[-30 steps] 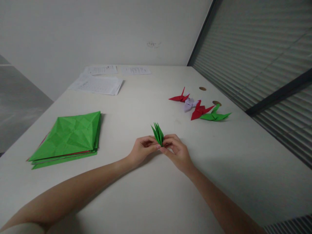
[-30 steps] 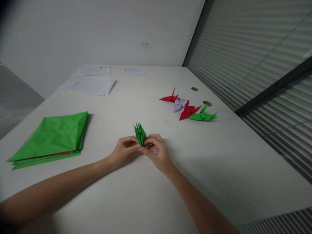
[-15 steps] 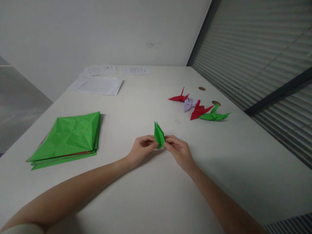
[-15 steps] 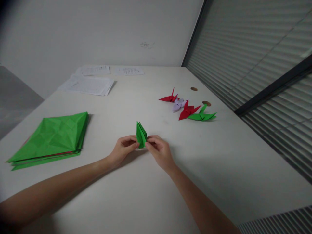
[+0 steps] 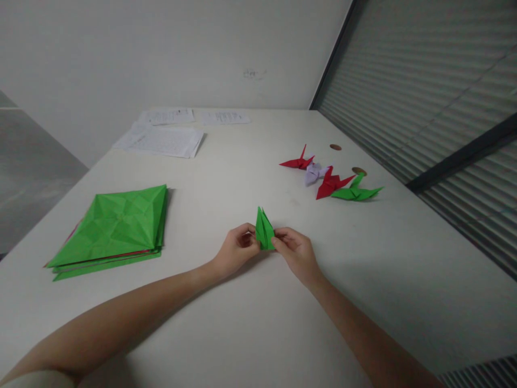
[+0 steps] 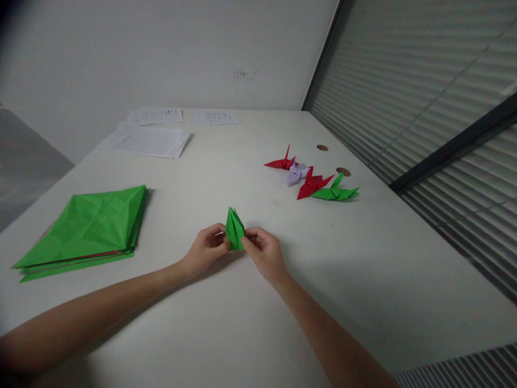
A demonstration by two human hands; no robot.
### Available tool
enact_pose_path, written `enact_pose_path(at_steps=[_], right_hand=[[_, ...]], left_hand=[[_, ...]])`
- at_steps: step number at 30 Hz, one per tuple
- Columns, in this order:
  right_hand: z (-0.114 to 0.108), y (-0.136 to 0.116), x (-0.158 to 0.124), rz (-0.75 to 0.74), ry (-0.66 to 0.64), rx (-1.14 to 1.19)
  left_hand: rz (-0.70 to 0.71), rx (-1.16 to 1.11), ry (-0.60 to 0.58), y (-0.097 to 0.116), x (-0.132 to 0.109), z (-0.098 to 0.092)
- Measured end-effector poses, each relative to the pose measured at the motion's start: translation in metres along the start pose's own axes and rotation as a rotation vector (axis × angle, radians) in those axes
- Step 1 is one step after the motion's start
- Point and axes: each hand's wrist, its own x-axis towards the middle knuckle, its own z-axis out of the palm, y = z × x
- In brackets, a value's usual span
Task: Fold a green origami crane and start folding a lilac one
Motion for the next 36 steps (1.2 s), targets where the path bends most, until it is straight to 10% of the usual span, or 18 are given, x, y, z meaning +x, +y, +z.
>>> enact_pose_path(at_steps=[36], right_hand=[[-0.0018,-0.0034,0.0009,0.064,-0.064,0.014]], left_hand=[[-0.059,-0.23,0.148,0.004,0.0071,-0.0046]])
